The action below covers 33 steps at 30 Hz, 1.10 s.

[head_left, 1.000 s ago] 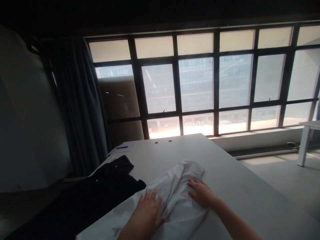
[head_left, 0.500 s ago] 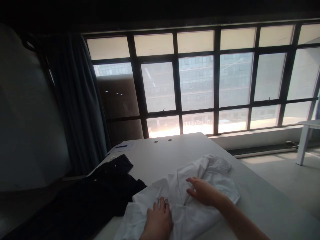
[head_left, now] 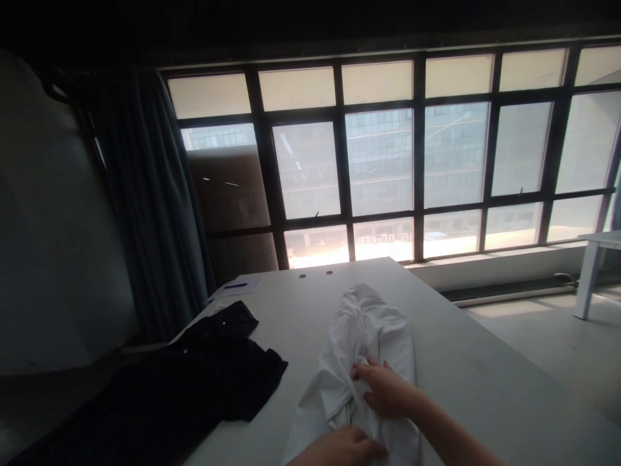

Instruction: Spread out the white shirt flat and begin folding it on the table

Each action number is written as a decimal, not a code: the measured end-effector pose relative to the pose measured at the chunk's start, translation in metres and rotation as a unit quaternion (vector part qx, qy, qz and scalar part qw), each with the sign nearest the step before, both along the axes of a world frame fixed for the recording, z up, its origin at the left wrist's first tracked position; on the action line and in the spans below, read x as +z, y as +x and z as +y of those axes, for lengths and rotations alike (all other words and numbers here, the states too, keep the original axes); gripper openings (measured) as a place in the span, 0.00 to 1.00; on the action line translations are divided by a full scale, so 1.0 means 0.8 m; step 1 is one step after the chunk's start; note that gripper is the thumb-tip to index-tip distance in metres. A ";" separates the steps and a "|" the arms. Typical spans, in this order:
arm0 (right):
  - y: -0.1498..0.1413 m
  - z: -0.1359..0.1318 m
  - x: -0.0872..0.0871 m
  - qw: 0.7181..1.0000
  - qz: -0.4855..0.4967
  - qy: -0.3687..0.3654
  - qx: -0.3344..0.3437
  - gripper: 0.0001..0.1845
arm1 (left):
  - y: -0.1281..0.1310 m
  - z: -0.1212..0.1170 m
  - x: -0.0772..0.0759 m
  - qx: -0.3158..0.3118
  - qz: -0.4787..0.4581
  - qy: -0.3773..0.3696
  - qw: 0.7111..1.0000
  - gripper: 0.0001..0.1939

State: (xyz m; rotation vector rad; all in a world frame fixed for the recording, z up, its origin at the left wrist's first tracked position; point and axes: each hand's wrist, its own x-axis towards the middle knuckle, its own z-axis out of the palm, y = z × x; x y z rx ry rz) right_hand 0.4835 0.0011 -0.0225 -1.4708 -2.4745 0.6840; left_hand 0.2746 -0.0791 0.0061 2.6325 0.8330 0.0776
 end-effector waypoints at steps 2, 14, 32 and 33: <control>0.000 0.001 -0.004 1.000 -0.014 0.010 -0.018 0.35 | -0.005 0.007 0.006 0.078 -0.026 0.032 0.996 0.21; 0.081 0.047 -0.010 0.939 -0.151 0.134 -0.280 0.27 | -0.039 0.041 -0.063 0.194 0.036 0.104 0.975 0.37; 0.013 -0.069 0.117 0.995 -0.015 0.087 0.055 0.13 | -0.015 0.020 -0.051 0.145 -0.331 0.239 0.901 0.12; 0.007 -0.084 0.124 0.994 -0.026 0.083 0.070 0.12 | -0.023 0.020 -0.047 0.185 -0.347 0.233 0.890 0.12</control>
